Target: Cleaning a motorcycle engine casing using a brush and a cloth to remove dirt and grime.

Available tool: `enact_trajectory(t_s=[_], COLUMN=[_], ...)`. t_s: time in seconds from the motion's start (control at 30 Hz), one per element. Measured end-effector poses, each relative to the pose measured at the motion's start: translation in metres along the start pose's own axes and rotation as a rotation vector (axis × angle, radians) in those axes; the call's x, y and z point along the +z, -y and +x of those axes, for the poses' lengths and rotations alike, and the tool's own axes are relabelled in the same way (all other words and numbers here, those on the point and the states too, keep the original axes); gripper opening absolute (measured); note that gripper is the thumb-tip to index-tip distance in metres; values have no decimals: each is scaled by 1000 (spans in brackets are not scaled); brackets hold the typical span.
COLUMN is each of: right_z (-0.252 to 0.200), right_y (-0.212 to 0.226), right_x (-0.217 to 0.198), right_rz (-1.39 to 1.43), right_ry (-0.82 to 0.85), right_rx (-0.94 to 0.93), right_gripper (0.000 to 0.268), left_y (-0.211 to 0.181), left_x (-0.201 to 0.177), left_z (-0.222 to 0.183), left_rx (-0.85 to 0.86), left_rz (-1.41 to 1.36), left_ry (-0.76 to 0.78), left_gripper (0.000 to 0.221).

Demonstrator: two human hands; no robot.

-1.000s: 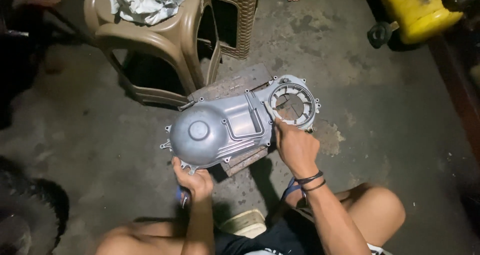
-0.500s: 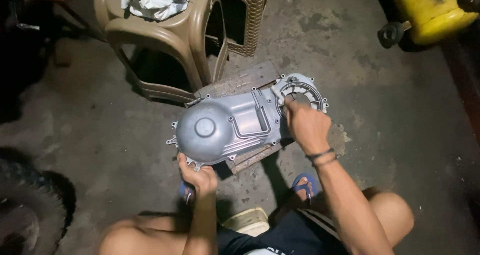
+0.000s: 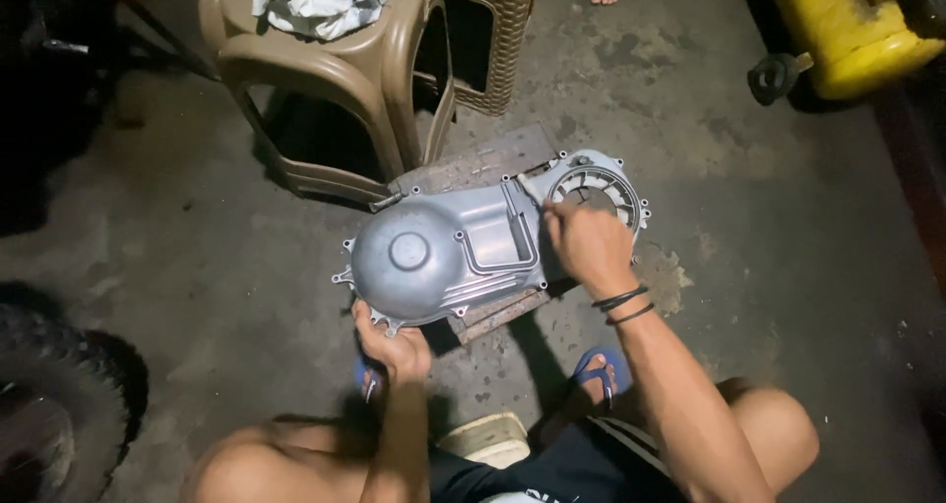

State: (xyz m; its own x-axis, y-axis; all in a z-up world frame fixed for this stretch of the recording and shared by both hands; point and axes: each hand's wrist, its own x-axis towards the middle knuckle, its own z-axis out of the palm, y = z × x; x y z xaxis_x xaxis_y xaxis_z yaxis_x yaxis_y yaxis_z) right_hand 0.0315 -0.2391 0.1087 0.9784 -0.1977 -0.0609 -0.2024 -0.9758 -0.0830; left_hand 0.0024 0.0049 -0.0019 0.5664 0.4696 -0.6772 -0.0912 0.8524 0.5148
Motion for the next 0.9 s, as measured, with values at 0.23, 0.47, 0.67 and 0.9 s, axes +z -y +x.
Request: enact_trajectory(t_s=[0.23, 0.47, 0.67, 0.9], right_z=[0, -4, -7, -18], right_y=[-3, -2, -10, -5], right_x=[-17, -13, -2, 18], right_rz=[51, -46, -33, -58], right_ry=[-14, -65, -84, -70], right_rx=[22, 20, 2, 20], right_gripper=[25, 25, 25, 29], left_y=[9, 6, 5, 2], left_x=[-10, -2, 4, 7], left_z=[13, 4, 4, -4], left_rx=[-8, 22, 35, 18], left_rz=[8, -17, -18, -13], left_ry=[-6, -20, -14, -26], left_gripper=[33, 31, 33, 32])
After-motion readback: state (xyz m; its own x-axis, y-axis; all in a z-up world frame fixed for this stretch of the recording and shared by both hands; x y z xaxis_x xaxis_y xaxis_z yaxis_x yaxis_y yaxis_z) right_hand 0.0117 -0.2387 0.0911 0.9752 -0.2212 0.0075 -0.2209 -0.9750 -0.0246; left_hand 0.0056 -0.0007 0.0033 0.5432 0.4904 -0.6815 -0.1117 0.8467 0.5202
